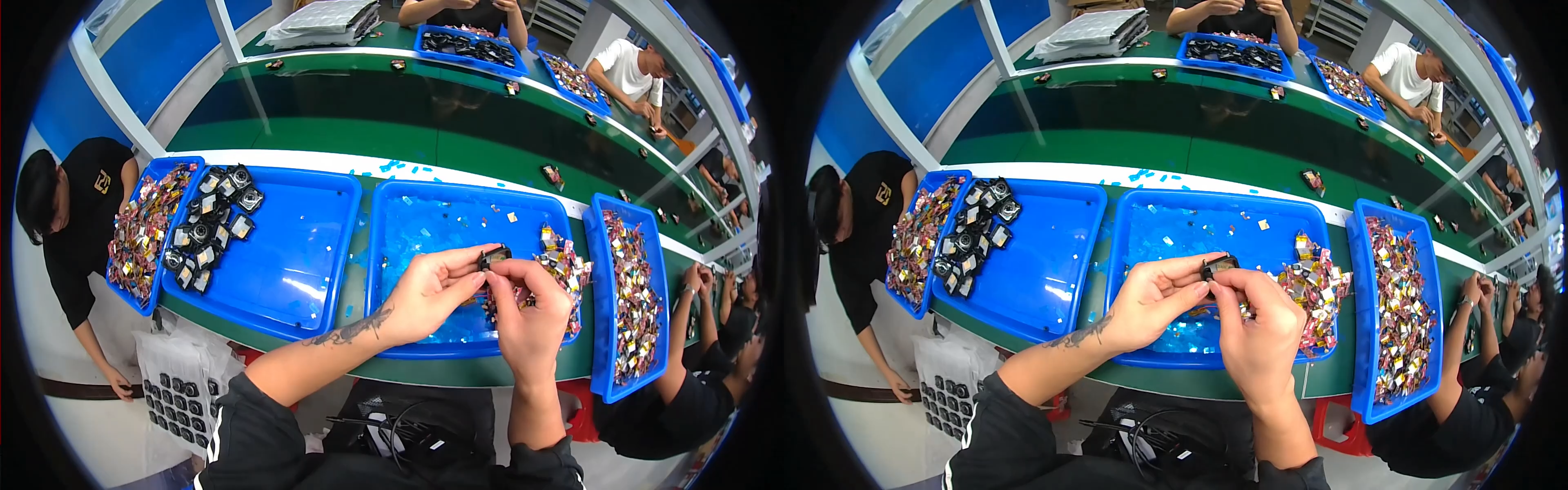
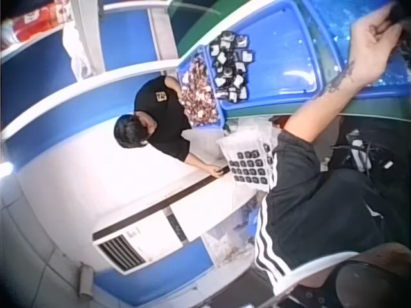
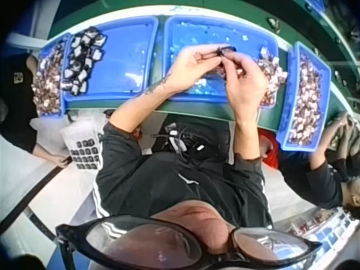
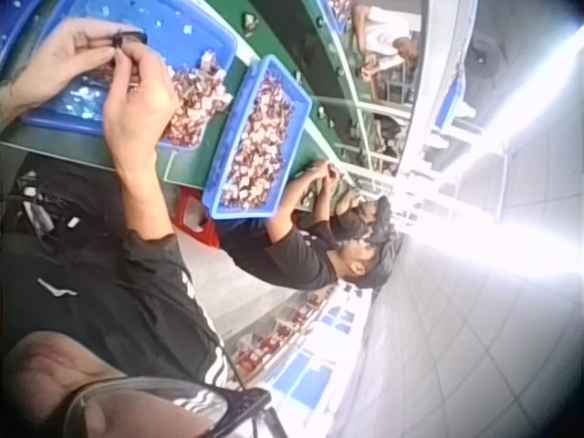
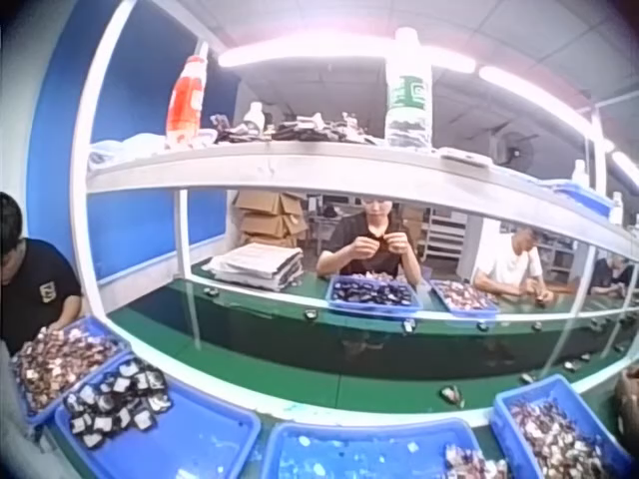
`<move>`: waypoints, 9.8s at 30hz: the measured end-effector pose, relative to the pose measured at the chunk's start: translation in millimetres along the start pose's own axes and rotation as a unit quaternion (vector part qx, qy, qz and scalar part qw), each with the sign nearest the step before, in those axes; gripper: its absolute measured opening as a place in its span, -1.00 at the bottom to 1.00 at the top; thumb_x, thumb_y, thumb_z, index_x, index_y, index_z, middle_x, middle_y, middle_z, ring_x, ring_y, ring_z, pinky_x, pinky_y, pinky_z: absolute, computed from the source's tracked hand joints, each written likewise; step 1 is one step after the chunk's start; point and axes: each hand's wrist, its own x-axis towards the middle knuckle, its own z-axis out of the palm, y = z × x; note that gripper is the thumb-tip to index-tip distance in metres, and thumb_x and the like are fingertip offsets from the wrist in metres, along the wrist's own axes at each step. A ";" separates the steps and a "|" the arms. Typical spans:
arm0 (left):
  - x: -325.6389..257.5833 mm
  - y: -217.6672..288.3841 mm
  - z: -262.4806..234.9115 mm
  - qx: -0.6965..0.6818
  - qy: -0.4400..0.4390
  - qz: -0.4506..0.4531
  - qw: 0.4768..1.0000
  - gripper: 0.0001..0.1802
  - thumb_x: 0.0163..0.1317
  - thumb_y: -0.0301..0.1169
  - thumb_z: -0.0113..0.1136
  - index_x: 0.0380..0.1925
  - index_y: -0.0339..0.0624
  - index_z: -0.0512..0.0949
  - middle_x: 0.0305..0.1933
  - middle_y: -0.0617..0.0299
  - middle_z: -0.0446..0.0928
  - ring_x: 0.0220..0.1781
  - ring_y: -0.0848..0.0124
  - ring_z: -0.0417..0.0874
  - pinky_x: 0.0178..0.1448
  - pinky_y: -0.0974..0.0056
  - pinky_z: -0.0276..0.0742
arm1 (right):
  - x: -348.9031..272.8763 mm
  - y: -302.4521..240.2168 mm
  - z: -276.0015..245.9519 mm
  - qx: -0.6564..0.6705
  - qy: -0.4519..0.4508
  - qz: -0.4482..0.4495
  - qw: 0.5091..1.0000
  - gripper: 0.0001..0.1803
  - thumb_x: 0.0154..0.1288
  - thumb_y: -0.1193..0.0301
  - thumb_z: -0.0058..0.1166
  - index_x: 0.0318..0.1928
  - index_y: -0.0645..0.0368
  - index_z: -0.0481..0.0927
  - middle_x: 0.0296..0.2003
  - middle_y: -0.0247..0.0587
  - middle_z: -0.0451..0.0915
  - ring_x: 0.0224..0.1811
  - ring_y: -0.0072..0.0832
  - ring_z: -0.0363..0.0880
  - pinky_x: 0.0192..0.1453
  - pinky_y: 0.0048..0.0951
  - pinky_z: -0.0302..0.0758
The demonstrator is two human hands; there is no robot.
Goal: Assembling small electronic components by attaching a yellow flexible piece to a black square base on a production line.
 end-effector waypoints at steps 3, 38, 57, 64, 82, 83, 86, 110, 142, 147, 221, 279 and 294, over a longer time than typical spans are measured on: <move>-0.1 -1.1 0.4 -0.003 -0.001 -0.011 1.000 -0.55 0.39 -0.60 -0.01 0.27 -0.35 0.35 0.13 0.13 0.53 0.12 0.51 0.53 0.17 0.41 0.48 | -0.2 2.4 0.2 0.017 0.006 0.008 1.000 -0.91 0.10 0.68 0.21 -0.34 0.31 0.63 -0.45 -0.11 0.64 -0.50 -0.38 0.61 -0.39 -0.46 0.49; 0.6 9.3 16.1 0.024 0.061 0.061 0.996 -0.58 0.40 -0.60 -0.09 0.24 -0.21 0.37 0.05 0.10 0.53 0.14 0.41 0.54 0.17 0.31 0.49 | -27.6 26.6 -20.6 0.339 -0.041 0.225 0.913 -0.82 0.22 0.65 0.17 -0.16 0.35 0.51 -0.25 -0.22 0.61 -0.21 -0.58 0.62 -0.12 -0.60 0.60; -7.3 16.3 5.1 0.417 -0.032 0.199 0.887 -0.66 0.10 -0.57 0.33 -0.07 -0.26 0.65 -0.09 0.01 0.64 -0.10 0.24 0.70 -0.07 0.31 0.60 | -35.0 24.0 -35.8 0.474 -0.070 0.309 0.822 -0.87 0.28 0.61 0.12 -0.17 0.32 0.51 -0.34 -0.22 0.62 -0.30 -0.53 0.64 -0.18 -0.49 0.66; -6.8 14.4 4.1 0.422 -0.019 0.174 0.889 -0.67 0.10 -0.51 0.35 -0.07 -0.21 0.66 -0.21 0.09 0.65 -0.28 0.34 0.66 -0.22 0.32 0.54 | -44.3 17.3 -35.2 0.283 -0.035 0.164 0.944 -0.82 0.19 0.69 0.20 -0.19 0.41 0.54 -0.27 -0.12 0.62 -0.20 -0.52 0.65 -0.12 -0.56 0.63; -6.2 22.8 8.0 0.329 -0.029 0.081 0.941 -0.67 0.14 -0.61 0.26 -0.05 -0.25 0.65 -0.23 0.13 0.61 -0.23 0.41 0.64 -0.14 0.40 0.58 | -38.4 20.0 -30.7 0.348 -0.026 0.229 0.909 -0.77 0.15 0.73 0.18 -0.19 0.34 0.45 -0.29 -0.24 0.55 -0.24 -0.63 0.55 -0.20 -0.66 0.57; -6.5 21.5 7.9 0.328 -0.030 0.079 0.941 -0.67 0.14 -0.61 0.26 -0.05 -0.25 0.65 -0.23 0.13 0.61 -0.23 0.41 0.64 -0.14 0.40 0.58 | -36.1 19.3 -31.2 0.369 -0.032 0.233 0.899 -0.75 0.15 0.73 0.17 -0.18 0.33 0.44 -0.30 -0.26 0.54 -0.26 -0.65 0.54 -0.21 -0.67 0.56; -8.8 12.1 7.0 0.435 -0.014 0.203 0.877 -0.72 0.09 -0.58 0.32 -0.13 -0.24 0.67 -0.11 0.05 0.65 -0.19 0.27 0.71 -0.15 0.33 0.61 | -29.5 17.0 -35.9 0.358 -0.069 0.220 0.905 -0.74 0.16 0.73 0.15 -0.16 0.30 0.43 -0.28 -0.29 0.52 -0.29 -0.66 0.52 -0.22 -0.65 0.54; -9.0 0.1 11.9 0.042 -0.016 -0.026 0.999 -0.57 0.31 -0.65 0.08 0.20 -0.37 0.42 0.20 0.04 0.47 0.06 0.39 0.62 0.16 0.34 0.58 | -36.5 22.7 -14.2 0.313 0.010 0.195 0.929 -0.66 0.16 0.68 0.24 -0.11 0.23 0.39 -0.32 -0.32 0.56 -0.31 -0.72 0.52 -0.26 -0.73 0.42; -155.6 208.1 68.8 0.508 0.067 0.345 0.787 -0.84 0.28 -0.32 0.10 -0.22 -0.05 0.35 -0.38 0.22 0.51 -0.47 0.26 0.52 -0.45 0.27 0.44 | 204.7 177.8 74.9 -0.008 -0.168 0.300 0.939 -0.58 -0.04 0.58 0.40 -0.28 0.14 0.38 -0.44 -0.23 0.62 -0.48 -0.55 0.57 -0.47 -0.53 0.48; -150.6 210.0 52.0 0.459 0.031 0.441 0.770 -0.87 0.34 -0.31 0.00 -0.16 -0.02 0.38 -0.31 0.32 0.51 -0.45 0.24 0.52 -0.40 0.26 0.47 | 208.1 200.8 64.9 -0.010 -0.172 0.288 0.942 -0.64 0.00 0.52 0.42 -0.34 0.08 0.41 -0.52 -0.38 0.58 -0.57 -0.64 0.49 -0.54 -0.56 0.40; 3.3 1.7 1.4 0.046 0.032 -0.094 0.994 -0.80 0.25 -0.46 0.27 -0.16 -0.32 0.68 -0.06 0.14 0.59 -0.13 0.49 0.61 0.01 0.40 0.54 | -22.7 31.4 -30.4 0.155 -0.039 0.017 0.987 -0.90 0.19 0.62 0.18 -0.26 0.32 0.58 -0.36 -0.16 0.62 -0.40 -0.54 0.59 -0.28 -0.56 0.52; 4.7 2.6 -1.1 0.042 0.009 -0.009 0.999 -0.70 0.35 -0.53 0.08 0.07 -0.31 0.42 -0.11 0.13 0.55 -0.22 0.50 0.62 -0.11 0.42 0.57 | -13.3 44.3 -16.5 0.360 -0.089 0.079 0.925 -0.83 0.16 0.70 0.17 -0.22 0.31 0.56 -0.16 -0.17 0.54 -0.12 -0.55 0.55 -0.10 -0.59 0.55; -5.1 21.5 2.5 0.176 -0.018 -0.030 0.984 -0.38 0.13 -0.62 0.29 0.20 -0.25 0.28 -0.04 0.09 0.54 -0.18 0.57 0.57 -0.06 0.42 0.53 | -28.8 39.9 -15.5 0.341 -0.100 0.206 0.912 -0.89 0.17 0.63 0.24 -0.27 0.30 0.61 -0.22 -0.21 0.61 -0.23 -0.61 0.57 -0.15 -0.62 0.51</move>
